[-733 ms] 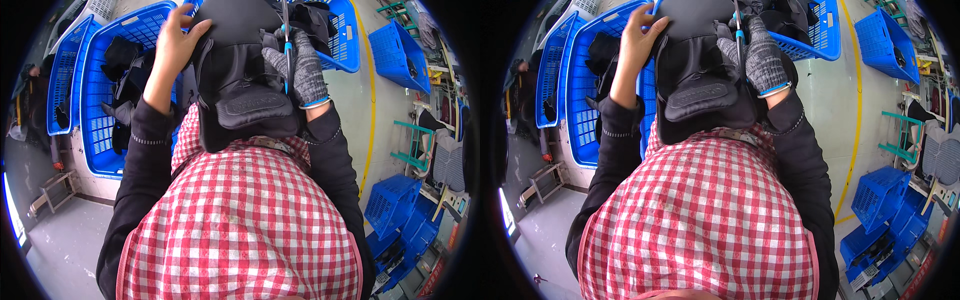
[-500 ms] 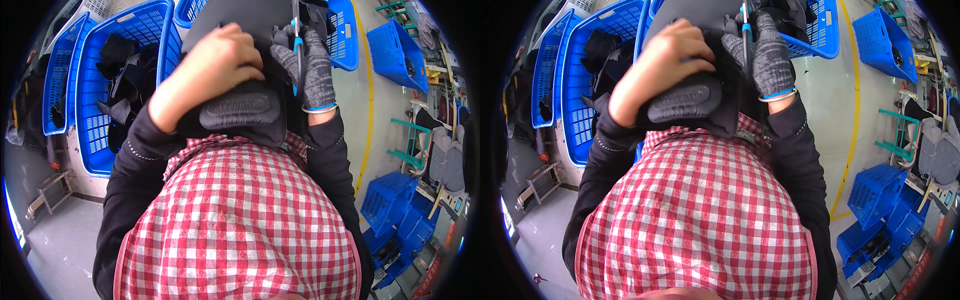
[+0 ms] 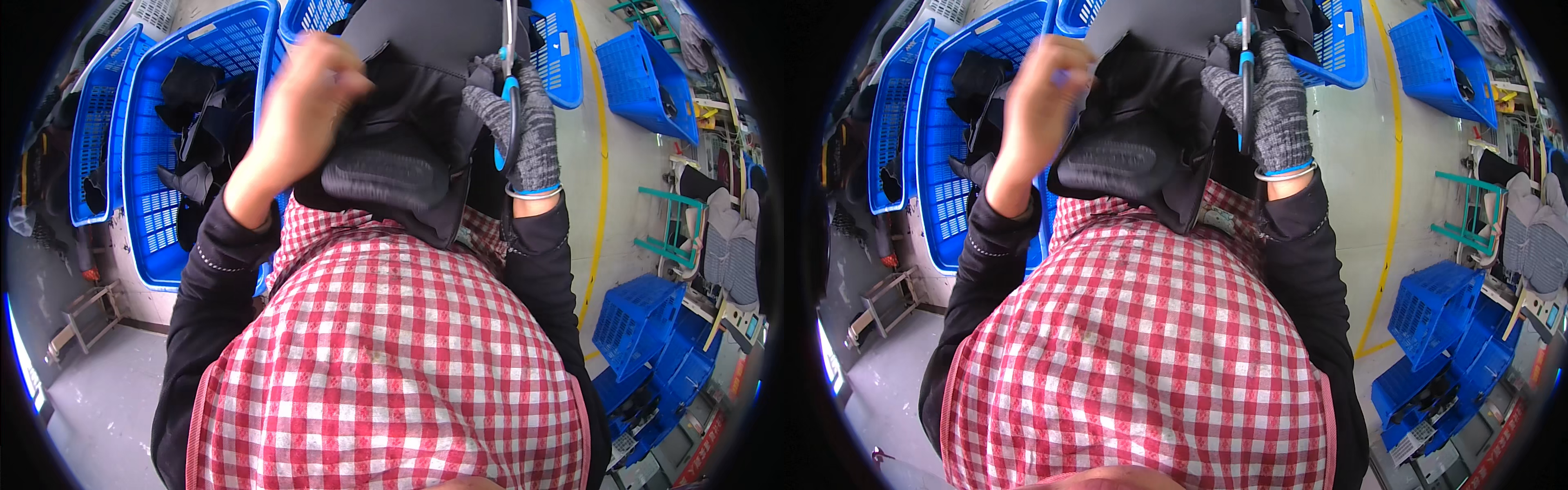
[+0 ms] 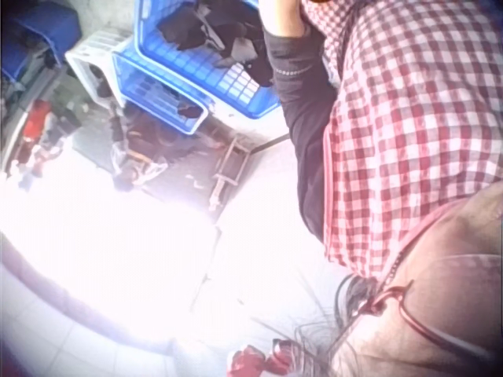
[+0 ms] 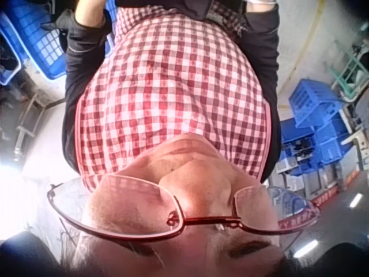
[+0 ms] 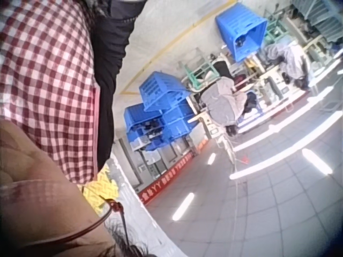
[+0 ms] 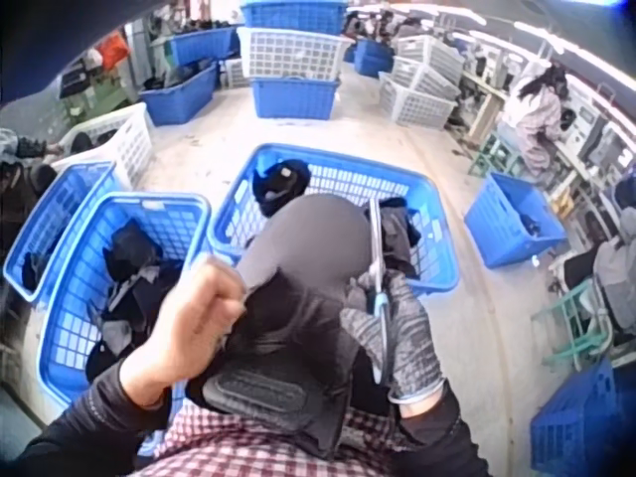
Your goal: The person repeatedly picks black fabric pieces from a blue basket, trims edges with scissors, and returns the pieces to the basket. The person uses one hand to hold the fabric and the other to cut, working continuously throughout the clip.
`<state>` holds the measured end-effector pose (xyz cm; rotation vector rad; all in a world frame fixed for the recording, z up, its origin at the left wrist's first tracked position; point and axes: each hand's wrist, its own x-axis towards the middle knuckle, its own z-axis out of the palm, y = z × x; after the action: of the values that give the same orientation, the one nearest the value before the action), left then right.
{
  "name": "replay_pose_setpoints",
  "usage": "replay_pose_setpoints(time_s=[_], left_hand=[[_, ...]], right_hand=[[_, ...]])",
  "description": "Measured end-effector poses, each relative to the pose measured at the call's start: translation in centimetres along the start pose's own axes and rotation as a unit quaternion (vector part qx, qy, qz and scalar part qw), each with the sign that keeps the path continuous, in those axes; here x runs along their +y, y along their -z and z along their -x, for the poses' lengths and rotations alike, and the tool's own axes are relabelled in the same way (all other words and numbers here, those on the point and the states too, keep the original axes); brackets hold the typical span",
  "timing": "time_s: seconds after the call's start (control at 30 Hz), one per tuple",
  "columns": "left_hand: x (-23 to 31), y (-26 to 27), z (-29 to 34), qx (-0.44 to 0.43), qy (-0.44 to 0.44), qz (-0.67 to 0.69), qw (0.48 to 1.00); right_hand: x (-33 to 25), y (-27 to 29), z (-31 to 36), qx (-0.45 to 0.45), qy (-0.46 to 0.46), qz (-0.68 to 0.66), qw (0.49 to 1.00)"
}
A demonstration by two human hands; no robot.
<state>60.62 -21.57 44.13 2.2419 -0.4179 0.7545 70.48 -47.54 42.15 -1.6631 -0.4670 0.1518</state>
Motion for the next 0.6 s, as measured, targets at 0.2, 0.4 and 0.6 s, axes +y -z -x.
replay_pose_setpoints(time_s=[0.2,0.4,0.6], left_hand=[[1.2,2.8,-0.7,0.089,0.085,0.151,0.981],[0.8,-3.8,-2.1,-0.248,-0.056,0.030,0.967],[-1.8,-4.9,-0.6,-0.277,-0.088,-0.022,0.957]], right_hand=[[-0.7,0.7,0.1,0.056,0.073,0.214,0.973],[-0.7,0.0,0.6,0.027,0.061,0.254,0.965],[1.1,-0.3,1.3,0.037,0.069,0.315,0.946]])
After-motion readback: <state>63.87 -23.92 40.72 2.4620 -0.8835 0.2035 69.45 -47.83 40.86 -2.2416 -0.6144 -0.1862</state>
